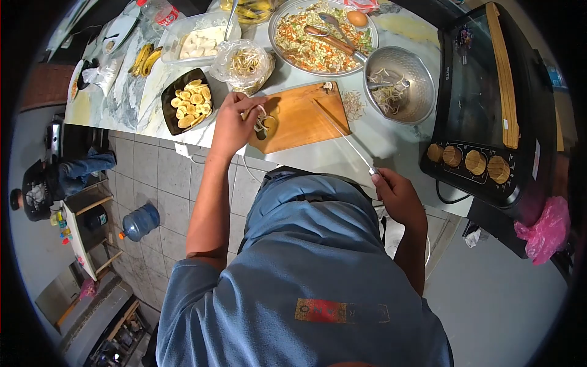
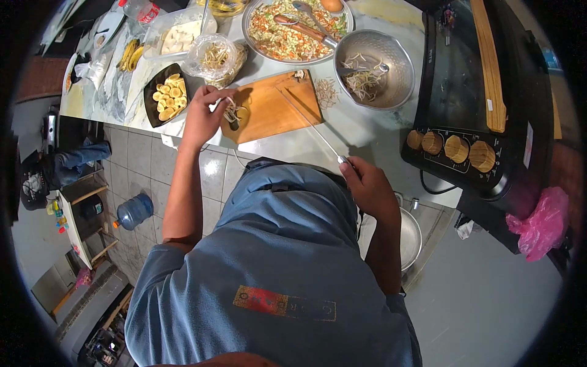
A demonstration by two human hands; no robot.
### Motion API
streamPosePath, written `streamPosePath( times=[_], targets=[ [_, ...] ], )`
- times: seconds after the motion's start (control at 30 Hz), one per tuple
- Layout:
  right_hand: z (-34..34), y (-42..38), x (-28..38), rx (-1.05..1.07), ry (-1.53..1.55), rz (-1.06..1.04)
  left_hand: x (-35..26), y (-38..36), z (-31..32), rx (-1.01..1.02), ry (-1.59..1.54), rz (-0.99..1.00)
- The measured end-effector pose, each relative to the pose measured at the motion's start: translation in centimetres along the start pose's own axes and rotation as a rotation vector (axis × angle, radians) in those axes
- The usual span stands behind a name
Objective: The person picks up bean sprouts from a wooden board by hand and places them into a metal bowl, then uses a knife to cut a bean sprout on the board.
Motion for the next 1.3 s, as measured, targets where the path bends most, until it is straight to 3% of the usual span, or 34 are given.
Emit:
streamPosePath(
  times=[0.33, 0.5, 0.6, 1.3],
  targets=[
    [-1.2, -1.6, -1.8, -0.100, 0.070, 0.044, -2.5, 2.3, 5.5, 0.235, 0.183, 0.320],
    [-1.6, -2.1, -1.7, -0.115, 0.097, 0.089, -2.4, 2.8, 7.0, 0.103, 0.189, 0.147],
    [-1.7, -1.8, -2.2, -0.109, 0.104, 0.077, -3.0, 2.1, 6.3, 0.153, 0.275, 0.080],
    [0.2, 2.8, 3.1, -0.006, -0.170, -0.074, -2.0, 1.0, 7.6, 0.024, 0.280, 0.084]
  ],
)
Point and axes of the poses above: each hand's wrist, its own y-axis towards the middle knuckle, its own z-axis out of the palm, x = y × z, the point moved 1 cm from there along y, towards the middle knuckle
